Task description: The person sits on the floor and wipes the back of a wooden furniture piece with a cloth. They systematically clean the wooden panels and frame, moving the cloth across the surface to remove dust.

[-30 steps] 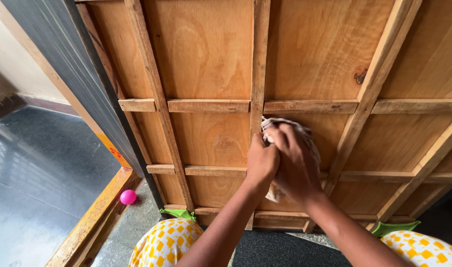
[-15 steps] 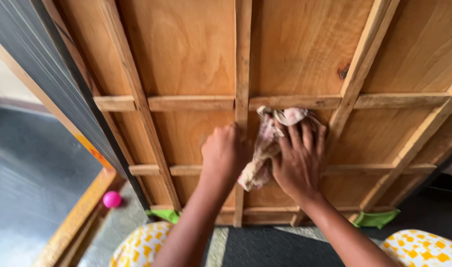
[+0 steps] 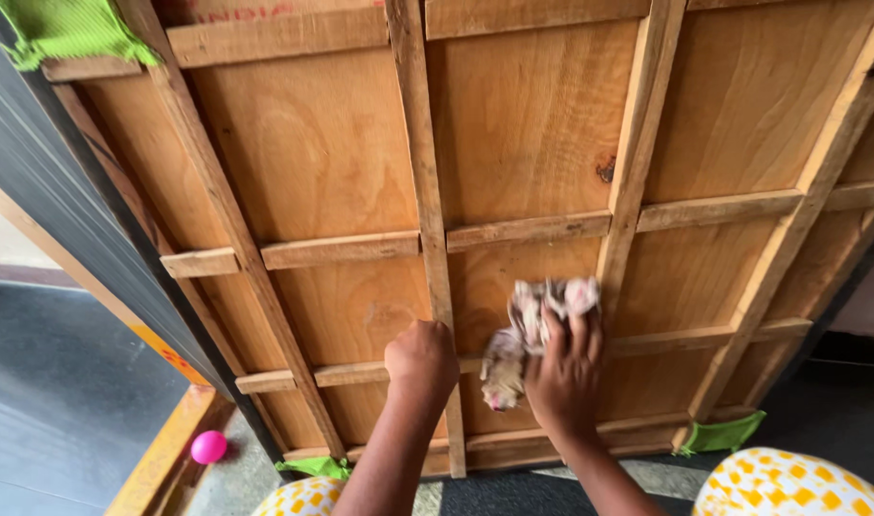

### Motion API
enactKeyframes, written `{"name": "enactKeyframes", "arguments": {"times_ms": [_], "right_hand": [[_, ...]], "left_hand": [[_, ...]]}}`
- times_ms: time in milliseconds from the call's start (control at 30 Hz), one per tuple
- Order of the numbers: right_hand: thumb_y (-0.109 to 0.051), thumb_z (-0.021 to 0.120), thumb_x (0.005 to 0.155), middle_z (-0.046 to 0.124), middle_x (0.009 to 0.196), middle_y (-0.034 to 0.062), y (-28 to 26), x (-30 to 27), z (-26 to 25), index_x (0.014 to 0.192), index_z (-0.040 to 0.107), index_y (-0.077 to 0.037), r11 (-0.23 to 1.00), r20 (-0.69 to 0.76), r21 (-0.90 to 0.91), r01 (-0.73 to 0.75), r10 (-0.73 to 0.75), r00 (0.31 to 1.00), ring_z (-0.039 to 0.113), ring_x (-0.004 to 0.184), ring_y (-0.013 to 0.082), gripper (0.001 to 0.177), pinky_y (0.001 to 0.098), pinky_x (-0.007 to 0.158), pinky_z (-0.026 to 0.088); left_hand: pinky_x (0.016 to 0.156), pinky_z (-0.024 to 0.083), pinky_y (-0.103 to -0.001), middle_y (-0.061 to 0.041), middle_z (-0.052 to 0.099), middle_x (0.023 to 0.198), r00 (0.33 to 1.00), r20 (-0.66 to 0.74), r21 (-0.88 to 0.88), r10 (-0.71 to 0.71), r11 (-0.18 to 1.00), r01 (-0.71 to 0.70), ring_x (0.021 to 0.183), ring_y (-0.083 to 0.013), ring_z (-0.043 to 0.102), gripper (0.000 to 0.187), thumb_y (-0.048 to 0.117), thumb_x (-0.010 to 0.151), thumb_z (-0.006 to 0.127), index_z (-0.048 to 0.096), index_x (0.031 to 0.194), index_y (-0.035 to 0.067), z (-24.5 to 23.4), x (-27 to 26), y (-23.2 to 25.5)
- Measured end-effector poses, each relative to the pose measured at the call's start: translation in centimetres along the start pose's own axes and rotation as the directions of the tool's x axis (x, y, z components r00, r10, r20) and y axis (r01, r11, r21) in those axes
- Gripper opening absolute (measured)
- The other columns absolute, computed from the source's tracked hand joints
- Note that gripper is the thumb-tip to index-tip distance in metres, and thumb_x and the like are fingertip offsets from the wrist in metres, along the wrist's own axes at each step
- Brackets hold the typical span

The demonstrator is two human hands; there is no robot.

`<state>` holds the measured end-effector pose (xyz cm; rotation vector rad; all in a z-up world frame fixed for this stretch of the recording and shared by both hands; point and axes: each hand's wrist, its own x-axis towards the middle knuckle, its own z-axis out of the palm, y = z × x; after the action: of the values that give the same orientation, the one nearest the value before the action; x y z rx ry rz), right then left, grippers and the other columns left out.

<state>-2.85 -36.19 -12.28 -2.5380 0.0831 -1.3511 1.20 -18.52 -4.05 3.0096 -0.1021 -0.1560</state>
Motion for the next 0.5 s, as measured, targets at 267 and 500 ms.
{"name": "enactKeyframes", "arguments": {"times_ms": [267,500], "right_hand": [[-0.008,0.070,0.080,0.050,0.122,0.0219,-0.6,-4.4,1.4,0.120,0.059,-0.003,0.991,0.018,0.034,-0.133,0.133,0.991,0.050,0.120,0.0413,0.041,0.0583,0.100,0.046],[-0.012,0.072,0.084,0.065,0.113,0.0130,-7.1,-3.8,0.5,0.111,0.066,-0.010,0.908,-0.015,0.328,0.259,-0.269,0.963,0.060,0.110,0.0326,0.028,0.0463,0.091,0.056]], "left_hand": [[0.078,0.059,-0.040,-0.009,0.076,0.104,0.997,0.011,0.159,-0.079,0.984,0.076,0.101,-0.0287,0.073,0.012,0.015,0.087,0.071,0.076,0.099,0.014,-0.5,-0.7,-0.5],[0.064,0.061,-0.035,-0.012,0.075,0.096,0.977,-0.212,0.153,0.006,0.988,0.027,0.087,-0.0279,0.076,0.011,0.010,0.082,0.076,0.075,0.093,0.011,2.1,-1.4,-0.7]]}}
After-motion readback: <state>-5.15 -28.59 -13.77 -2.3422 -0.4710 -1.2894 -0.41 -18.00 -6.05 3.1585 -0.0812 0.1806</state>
